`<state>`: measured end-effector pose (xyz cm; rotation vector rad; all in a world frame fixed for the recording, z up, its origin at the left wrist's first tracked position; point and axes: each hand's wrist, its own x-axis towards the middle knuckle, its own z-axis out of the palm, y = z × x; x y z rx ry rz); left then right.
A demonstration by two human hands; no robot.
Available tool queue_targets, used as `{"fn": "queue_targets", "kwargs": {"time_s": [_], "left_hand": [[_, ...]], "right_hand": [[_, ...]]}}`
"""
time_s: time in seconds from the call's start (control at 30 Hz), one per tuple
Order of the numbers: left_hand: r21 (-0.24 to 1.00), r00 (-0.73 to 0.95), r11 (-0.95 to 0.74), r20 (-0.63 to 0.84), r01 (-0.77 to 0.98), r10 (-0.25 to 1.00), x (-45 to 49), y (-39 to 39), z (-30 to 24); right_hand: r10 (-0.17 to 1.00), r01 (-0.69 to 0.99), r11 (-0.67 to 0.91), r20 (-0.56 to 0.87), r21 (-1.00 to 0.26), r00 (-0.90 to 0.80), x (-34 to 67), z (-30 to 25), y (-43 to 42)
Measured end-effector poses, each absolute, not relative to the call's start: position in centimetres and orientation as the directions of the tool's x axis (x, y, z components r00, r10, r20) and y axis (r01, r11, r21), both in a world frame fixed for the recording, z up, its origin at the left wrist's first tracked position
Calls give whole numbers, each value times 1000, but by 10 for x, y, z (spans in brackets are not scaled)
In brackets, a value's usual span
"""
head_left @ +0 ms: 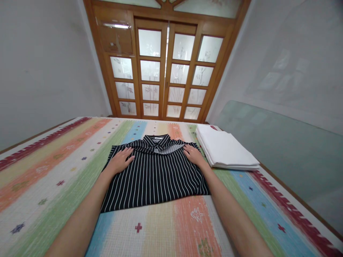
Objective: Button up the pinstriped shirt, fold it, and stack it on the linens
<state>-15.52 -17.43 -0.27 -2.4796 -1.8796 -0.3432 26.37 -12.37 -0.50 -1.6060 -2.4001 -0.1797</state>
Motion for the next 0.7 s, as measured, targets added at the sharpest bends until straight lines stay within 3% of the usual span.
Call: {"fn": "queue_targets", "kwargs": {"time_s": [0.23,0.43,0.53,0.7], "left_hand": [[43,109,-112,62,993,992,-143,-179,7],[182,55,-80,141,980,989,-121,-158,16],[200,157,-199,209,959,965,-106,-143,23],[217,299,-376,319,901,899,-88,-128,30]], "right_hand": [[956,960,272,128,-60,-263,261,-9,-119],[984,986,151,106,-68,-144,238,-2,-106],[971,984,157,194,-80,-139,217,4,-101],[835,905,412,442,-108,-328,181,10,-97]]}}
